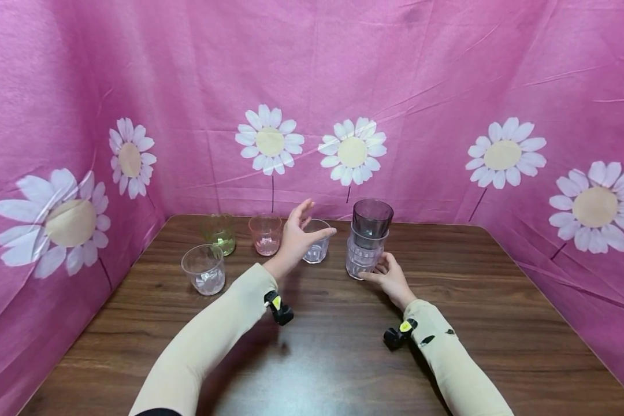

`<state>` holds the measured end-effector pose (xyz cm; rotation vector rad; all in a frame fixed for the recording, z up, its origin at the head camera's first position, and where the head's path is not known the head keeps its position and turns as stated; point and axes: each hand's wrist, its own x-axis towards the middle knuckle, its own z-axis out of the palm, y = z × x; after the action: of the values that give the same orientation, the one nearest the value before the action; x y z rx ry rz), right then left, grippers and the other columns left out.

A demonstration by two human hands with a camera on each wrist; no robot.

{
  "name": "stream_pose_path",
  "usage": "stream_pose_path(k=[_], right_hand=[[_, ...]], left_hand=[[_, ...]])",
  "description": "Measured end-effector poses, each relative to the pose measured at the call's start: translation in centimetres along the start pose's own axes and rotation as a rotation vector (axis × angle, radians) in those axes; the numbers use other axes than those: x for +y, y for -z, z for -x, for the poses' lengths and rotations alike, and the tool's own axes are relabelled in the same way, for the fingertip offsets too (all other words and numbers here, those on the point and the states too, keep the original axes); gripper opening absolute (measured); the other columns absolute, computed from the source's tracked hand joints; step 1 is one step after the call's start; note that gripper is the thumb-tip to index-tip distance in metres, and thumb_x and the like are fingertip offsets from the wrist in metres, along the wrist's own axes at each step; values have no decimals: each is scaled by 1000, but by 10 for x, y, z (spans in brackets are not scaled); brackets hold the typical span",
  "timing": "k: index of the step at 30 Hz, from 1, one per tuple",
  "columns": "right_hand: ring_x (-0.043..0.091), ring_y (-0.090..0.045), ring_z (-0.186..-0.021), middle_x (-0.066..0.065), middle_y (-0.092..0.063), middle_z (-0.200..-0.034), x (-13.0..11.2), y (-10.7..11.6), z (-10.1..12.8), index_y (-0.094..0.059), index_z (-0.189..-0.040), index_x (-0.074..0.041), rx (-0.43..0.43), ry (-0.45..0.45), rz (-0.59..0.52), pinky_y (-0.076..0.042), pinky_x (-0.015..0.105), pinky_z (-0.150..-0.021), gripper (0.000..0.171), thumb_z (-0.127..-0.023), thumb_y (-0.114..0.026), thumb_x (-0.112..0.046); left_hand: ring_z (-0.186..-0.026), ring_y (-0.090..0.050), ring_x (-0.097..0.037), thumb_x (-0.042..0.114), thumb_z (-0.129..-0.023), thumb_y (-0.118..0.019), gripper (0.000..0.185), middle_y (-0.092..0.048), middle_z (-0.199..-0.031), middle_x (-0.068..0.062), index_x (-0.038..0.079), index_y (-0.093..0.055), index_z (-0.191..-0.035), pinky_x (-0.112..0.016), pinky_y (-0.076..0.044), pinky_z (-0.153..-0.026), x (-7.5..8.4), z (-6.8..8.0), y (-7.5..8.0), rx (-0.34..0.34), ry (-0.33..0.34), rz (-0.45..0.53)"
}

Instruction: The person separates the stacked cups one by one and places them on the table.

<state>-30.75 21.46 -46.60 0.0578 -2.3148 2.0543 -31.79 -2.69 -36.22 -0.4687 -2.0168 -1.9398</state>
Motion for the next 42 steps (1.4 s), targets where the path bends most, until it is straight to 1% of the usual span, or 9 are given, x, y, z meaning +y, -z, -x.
stream_pose_path(k=[5, 9, 17, 21, 27, 31, 34, 37, 42], right_hand=[[33, -48, -127, 22, -49, -134, 0, -1, 0, -37, -132, 5, 0, 1, -2, -38, 40, -113, 64, -81, -75, 10], [32, -47, -127, 21, -49, -135, 0, 0, 0, -37, -132, 5, -3, 0, 1, -39, 39, -113, 64, -81, -75, 9], [36, -46, -130, 24, -47, -137, -1, 1, 2, -36, -133, 5, 1, -12, -5, -38, 40, -113, 63, -82, -73, 10], [36, -46, -130, 23, -48, -136, 1, 1, 1, -36, -132, 4, 5, -17, -1, -39, 39, -112, 64, -81, -74, 10], [37, -46, -130, 23, -48, -136, 2, 1, 0, -36, -131, 3, 5, -22, 13, -41, 36, -110, 63, -81, -74, 10], [38, -45, -130, 24, -47, -136, 1, 2, 0, -36, -131, 4, 4, -20, 14, -46, 28, -103, 62, -81, -73, 9], [38, -46, -129, 24, -48, -134, 2, 2, -1, -37, -128, 3, 6, -12, 10, -47, 22, -98, 60, -81, -73, 10], [37, -47, -128, 23, -48, -132, 3, 1, -1, -37, -126, 3, 9, -1, 8, -47, 21, -98, 58, -81, -72, 11], [36, -47, -128, 22, -49, -132, 1, 1, 0, -37, -126, 2, 9, -1, 5, -46, 19, -98, 57, -82, -72, 11]], left_hand=[[-136, -45, -32, 1, -72, -87, 88, -47, -145, -23, -4, -40, -147, -32, -38, -113, 0, 0, -16, -51, -17, -29], [-135, -45, -33, 1, -72, -87, 89, -49, -144, -21, -4, -40, -147, -32, -38, -113, -1, 0, -30, -77, -36, -39], [-136, -45, -29, 7, -73, -89, 89, -49, -143, -20, -3, -40, -147, -31, -37, -113, -1, -7, -56, -97, -49, -96], [-136, -44, -29, 9, -73, -90, 91, -48, -143, -20, -3, -39, -148, -29, -36, -114, 0, -11, -65, -94, -34, -102], [-135, -45, -25, 16, -72, -91, 93, -49, -144, -15, 0, -40, -149, -24, -36, -112, -2, -16, -74, -91, -12, -144], [-131, -49, -22, 20, -73, -91, 93, -49, -145, -12, 3, -41, -149, -25, -41, -109, -1, -18, -78, -107, -3, -155], [-130, -50, -24, 21, -72, -91, 93, -48, -145, -14, 4, -41, -150, -27, -42, -108, 0, -19, -81, -122, 13, -177], [-132, -48, -26, 20, -72, -91, 94, -45, -146, -17, 4, -40, -150, -26, -40, -110, 1, -19, -83, -130, 32, -180], [-134, -47, -27, 17, -72, -91, 95, -44, -148, -18, 3, -39, -151, -24, -39, -110, 1, -20, -85, -131, 36, -152]])
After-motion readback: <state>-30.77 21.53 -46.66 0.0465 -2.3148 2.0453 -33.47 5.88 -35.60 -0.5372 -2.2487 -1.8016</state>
